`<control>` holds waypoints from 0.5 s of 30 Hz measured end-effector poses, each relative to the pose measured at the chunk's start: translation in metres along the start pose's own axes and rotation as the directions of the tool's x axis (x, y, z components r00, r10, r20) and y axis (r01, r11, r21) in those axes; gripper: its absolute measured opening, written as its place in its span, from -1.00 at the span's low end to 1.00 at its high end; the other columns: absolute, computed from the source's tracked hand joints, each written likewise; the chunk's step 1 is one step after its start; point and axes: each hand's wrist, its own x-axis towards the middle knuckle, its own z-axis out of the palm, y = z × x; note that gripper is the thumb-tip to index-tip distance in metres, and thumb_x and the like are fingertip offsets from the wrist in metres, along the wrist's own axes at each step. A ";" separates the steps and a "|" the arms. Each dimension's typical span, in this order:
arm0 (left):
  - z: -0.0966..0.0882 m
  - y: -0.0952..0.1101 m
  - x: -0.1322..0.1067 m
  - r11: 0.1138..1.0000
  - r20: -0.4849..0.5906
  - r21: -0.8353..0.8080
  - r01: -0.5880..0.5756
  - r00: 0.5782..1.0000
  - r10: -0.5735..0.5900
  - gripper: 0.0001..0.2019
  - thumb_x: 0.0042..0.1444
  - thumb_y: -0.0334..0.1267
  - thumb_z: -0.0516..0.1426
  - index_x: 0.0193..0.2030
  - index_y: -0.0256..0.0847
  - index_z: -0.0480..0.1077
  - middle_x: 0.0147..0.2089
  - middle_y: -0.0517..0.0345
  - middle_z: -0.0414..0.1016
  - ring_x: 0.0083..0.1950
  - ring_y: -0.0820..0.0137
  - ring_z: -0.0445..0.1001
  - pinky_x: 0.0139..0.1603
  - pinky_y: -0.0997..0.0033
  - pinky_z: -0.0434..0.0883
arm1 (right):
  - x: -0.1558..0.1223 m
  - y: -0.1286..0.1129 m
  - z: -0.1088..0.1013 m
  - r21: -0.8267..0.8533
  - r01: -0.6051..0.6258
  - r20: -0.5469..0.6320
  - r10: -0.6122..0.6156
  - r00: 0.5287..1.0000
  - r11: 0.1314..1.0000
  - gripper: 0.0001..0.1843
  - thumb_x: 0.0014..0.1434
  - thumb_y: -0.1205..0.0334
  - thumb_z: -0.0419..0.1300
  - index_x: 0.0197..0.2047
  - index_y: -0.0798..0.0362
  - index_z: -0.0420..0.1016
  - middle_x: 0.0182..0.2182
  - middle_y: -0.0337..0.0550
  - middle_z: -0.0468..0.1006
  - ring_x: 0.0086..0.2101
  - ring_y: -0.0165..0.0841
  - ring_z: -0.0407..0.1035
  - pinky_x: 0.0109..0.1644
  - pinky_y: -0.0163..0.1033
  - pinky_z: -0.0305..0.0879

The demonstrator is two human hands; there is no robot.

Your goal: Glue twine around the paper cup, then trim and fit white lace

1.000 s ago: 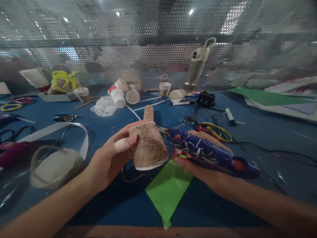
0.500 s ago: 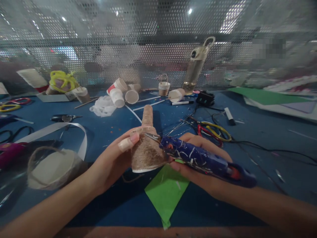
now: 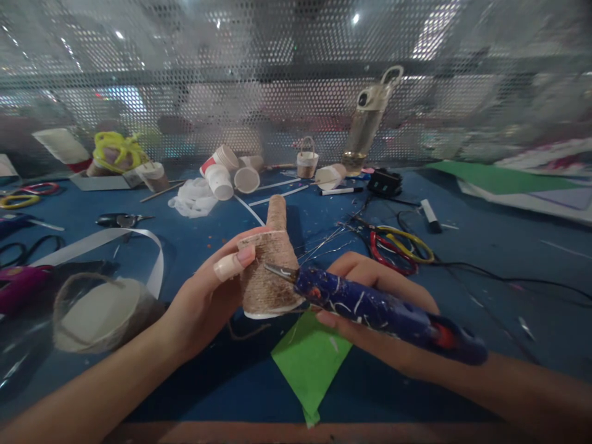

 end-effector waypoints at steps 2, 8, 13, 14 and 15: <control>0.000 0.000 -0.001 1.000 -0.022 0.003 0.008 1.000 -0.008 -0.66 0.20 -0.12 0.21 0.08 -0.13 0.53 0.00 0.05 0.62 0.00 0.18 0.55 0.01 0.23 0.47 | -0.001 0.001 0.001 0.010 0.014 -0.008 -0.014 1.000 1.000 -0.72 0.07 0.52 0.33 -0.32 -0.07 0.40 -0.27 -0.28 0.52 -0.29 -0.34 0.48 -0.22 -0.21 0.43; -0.002 0.003 -0.003 0.999 -0.052 0.028 -0.044 0.998 0.046 -0.62 0.11 -0.06 0.28 0.05 -0.10 0.52 0.02 0.07 0.60 0.01 0.17 0.54 0.01 0.21 0.47 | 0.003 0.003 -0.002 -0.061 0.076 -0.060 -0.079 0.995 0.995 -0.76 0.12 0.43 0.33 -0.31 -0.09 0.38 -0.26 -0.25 0.53 -0.22 -0.28 0.49 -0.13 -0.13 0.46; -0.003 0.003 -0.007 0.908 -0.128 0.264 -0.324 0.922 0.366 -0.65 0.09 -0.12 0.33 0.03 0.04 0.50 0.02 0.20 0.56 0.09 0.19 0.47 0.04 0.29 0.40 | 0.011 0.012 -0.018 -0.312 -0.142 -0.167 0.093 0.982 0.939 -0.84 0.24 0.19 0.29 -0.29 -0.09 0.36 -0.46 -0.33 0.45 -0.49 -0.39 0.37 -0.40 -0.25 0.32; -0.003 0.003 -0.008 0.877 -0.124 0.304 -0.371 0.898 0.423 -0.65 0.09 -0.12 0.33 0.03 0.06 0.49 0.03 0.21 0.55 0.11 0.18 0.45 0.05 0.28 0.38 | 0.012 0.016 -0.021 -0.372 -0.145 -0.121 0.107 0.987 0.917 -0.84 0.24 0.18 0.29 -0.29 -0.07 0.35 -0.47 -0.32 0.45 -0.50 -0.38 0.37 -0.42 -0.26 0.29; -0.002 0.003 -0.009 0.849 -0.123 0.330 -0.413 0.873 0.472 -0.65 0.09 -0.12 0.34 0.04 0.07 0.48 0.04 0.21 0.54 0.13 0.17 0.44 0.08 0.27 0.36 | 0.012 0.019 -0.023 -0.440 -0.137 -0.067 0.119 0.991 0.888 -0.84 0.23 0.19 0.28 -0.30 -0.06 0.35 -0.45 -0.30 0.47 -0.48 -0.37 0.38 -0.41 -0.26 0.27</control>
